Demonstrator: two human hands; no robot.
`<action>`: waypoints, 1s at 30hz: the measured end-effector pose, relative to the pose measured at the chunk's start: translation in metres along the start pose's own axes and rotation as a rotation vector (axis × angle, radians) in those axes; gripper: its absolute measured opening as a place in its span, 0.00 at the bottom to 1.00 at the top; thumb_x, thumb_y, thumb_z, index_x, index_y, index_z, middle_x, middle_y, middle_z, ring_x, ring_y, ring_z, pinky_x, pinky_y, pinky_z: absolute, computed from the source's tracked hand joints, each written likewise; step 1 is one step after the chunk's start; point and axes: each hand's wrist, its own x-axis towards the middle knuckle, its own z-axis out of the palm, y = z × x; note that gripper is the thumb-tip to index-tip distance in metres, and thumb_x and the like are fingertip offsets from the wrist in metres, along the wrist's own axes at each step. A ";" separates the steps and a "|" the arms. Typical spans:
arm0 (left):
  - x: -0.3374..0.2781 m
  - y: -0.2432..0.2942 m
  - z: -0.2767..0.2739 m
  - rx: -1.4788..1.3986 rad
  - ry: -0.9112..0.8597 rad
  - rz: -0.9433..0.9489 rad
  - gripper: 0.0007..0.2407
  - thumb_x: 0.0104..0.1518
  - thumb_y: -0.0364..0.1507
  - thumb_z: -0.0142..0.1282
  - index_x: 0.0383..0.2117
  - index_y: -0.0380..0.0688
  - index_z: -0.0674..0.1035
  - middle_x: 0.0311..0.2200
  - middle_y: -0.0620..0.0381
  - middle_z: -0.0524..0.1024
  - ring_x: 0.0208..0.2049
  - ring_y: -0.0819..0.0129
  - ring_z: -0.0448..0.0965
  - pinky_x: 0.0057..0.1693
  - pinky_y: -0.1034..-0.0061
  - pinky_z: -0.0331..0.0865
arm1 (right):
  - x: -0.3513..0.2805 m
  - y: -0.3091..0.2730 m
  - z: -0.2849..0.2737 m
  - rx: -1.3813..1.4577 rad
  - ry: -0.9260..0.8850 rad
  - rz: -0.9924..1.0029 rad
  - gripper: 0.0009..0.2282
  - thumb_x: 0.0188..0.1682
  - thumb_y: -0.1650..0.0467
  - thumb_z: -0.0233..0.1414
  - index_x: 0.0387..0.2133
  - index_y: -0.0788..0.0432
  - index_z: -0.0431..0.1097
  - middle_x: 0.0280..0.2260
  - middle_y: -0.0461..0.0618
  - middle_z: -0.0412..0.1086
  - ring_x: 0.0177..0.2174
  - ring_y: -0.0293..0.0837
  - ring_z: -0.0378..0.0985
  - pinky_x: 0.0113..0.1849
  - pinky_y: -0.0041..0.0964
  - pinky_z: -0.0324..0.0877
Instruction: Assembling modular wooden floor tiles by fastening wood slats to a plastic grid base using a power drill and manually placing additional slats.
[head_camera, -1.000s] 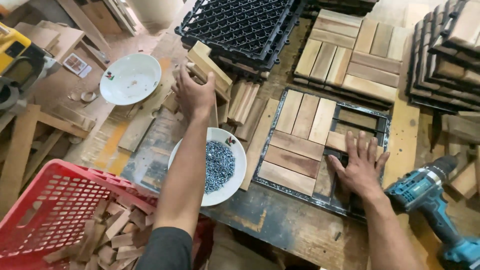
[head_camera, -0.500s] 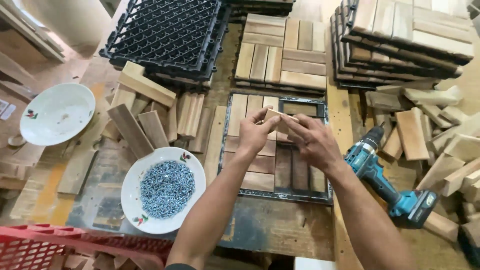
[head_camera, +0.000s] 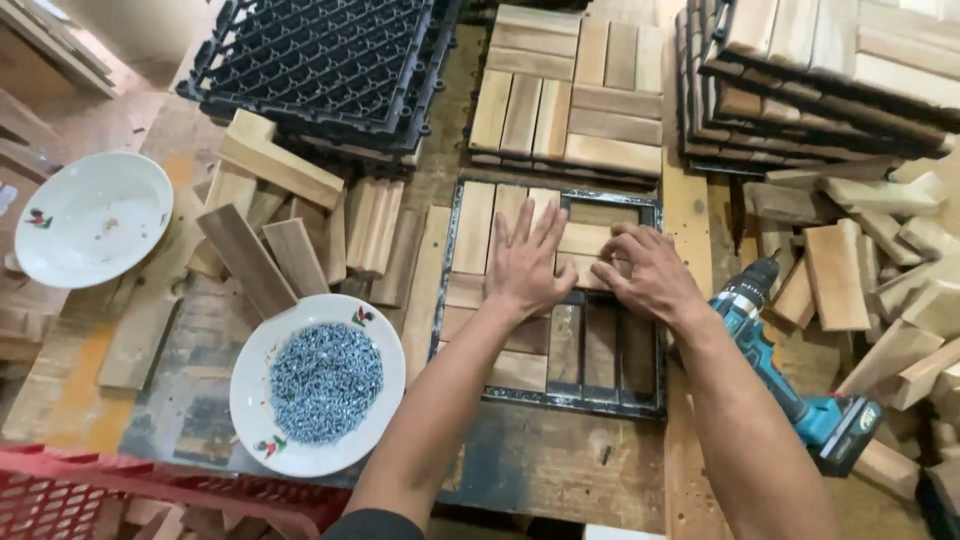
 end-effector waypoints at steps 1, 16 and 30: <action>0.007 0.000 0.001 0.001 0.012 0.011 0.33 0.53 0.46 0.43 0.70 0.52 0.64 0.72 0.58 0.59 0.74 0.49 0.50 0.72 0.35 0.41 | 0.005 -0.011 -0.009 -0.007 0.015 0.002 0.17 0.53 0.49 0.49 0.42 0.42 0.75 0.57 0.44 0.67 0.62 0.51 0.63 0.65 0.52 0.55; 0.005 -0.021 -0.011 -0.031 -0.299 0.175 0.34 0.52 0.43 0.37 0.72 0.56 0.58 0.74 0.65 0.49 0.77 0.56 0.38 0.75 0.40 0.33 | 0.028 -0.024 0.011 -0.038 -0.135 0.210 0.29 0.56 0.52 0.40 0.71 0.44 0.50 0.69 0.54 0.52 0.67 0.65 0.48 0.61 0.75 0.46; 0.001 -0.024 0.016 -0.086 0.043 0.135 0.28 0.47 0.38 0.46 0.60 0.54 0.77 0.68 0.68 0.66 0.74 0.58 0.53 0.75 0.48 0.46 | 0.035 -0.025 0.038 -0.280 -0.003 0.358 0.18 0.58 0.51 0.34 0.53 0.29 0.69 0.47 0.35 0.72 0.55 0.42 0.68 0.54 0.82 0.55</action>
